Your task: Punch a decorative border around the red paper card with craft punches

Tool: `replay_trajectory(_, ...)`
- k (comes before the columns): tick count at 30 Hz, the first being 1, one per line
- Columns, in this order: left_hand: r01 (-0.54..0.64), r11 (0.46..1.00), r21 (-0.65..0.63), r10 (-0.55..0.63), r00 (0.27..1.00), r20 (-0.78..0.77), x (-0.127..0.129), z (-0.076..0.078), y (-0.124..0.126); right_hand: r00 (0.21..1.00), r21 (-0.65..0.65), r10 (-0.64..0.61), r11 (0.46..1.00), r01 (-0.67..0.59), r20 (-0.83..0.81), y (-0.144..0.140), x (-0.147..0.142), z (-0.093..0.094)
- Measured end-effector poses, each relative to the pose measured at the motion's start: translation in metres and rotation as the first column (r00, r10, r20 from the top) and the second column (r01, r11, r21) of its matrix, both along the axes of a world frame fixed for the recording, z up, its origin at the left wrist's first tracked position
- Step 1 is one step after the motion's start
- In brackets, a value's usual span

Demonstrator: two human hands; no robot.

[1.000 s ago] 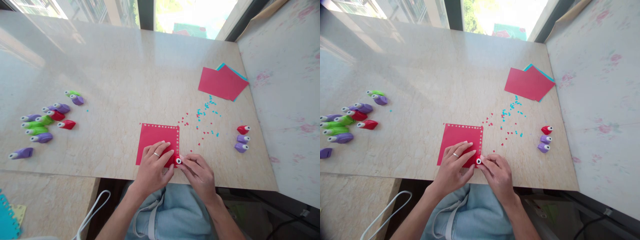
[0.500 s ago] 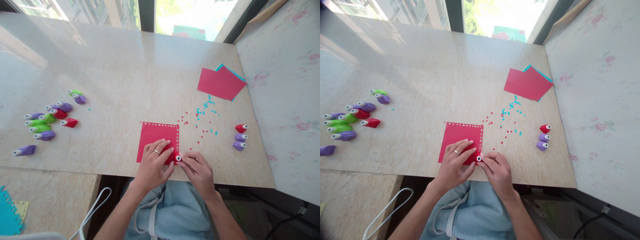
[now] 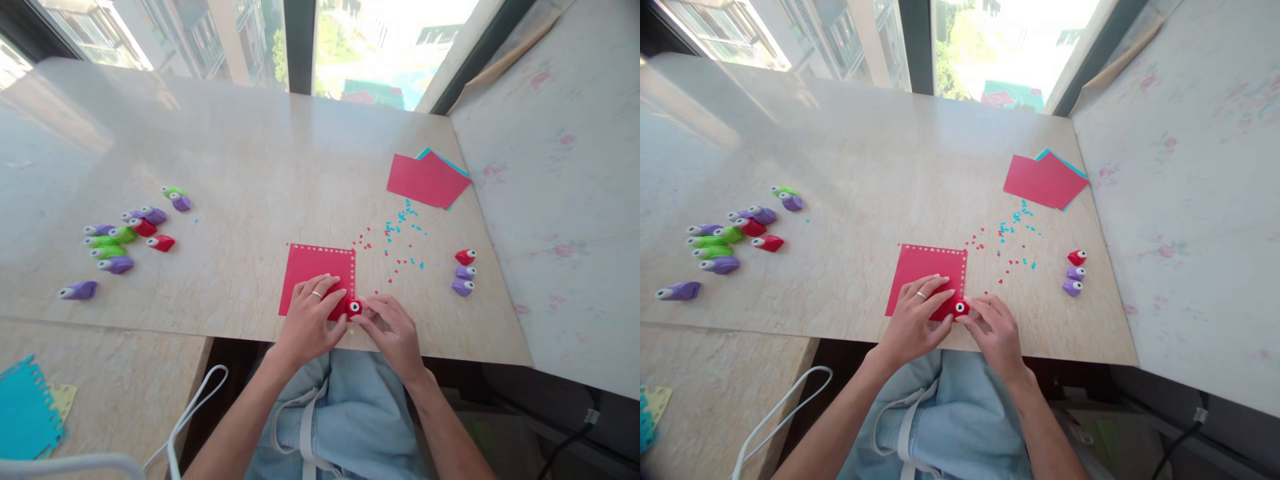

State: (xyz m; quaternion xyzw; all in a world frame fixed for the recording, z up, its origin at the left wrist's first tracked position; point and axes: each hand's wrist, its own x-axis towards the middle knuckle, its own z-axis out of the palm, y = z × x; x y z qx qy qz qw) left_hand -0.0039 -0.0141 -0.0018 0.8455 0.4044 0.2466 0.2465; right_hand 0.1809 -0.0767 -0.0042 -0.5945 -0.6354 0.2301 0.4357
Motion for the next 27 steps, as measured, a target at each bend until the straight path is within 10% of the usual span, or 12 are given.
replay_trajectory(10, -0.003, 1.0, 0.001, 0.003, 1.0, 0.018, 0.0, 0.0, 0.0, 0.981, -0.505, -0.153, 0.86, 0.072, -0.121, 0.013, 0.007, 0.024)
replay_trajectory(27, -0.045, 0.998, -0.047, 0.05, 0.992, 0.115, -0.002, -0.011, 0.004, 0.992, -0.553, -0.121, 0.828, 0.089, -0.022, 0.029, 0.003, 0.028)
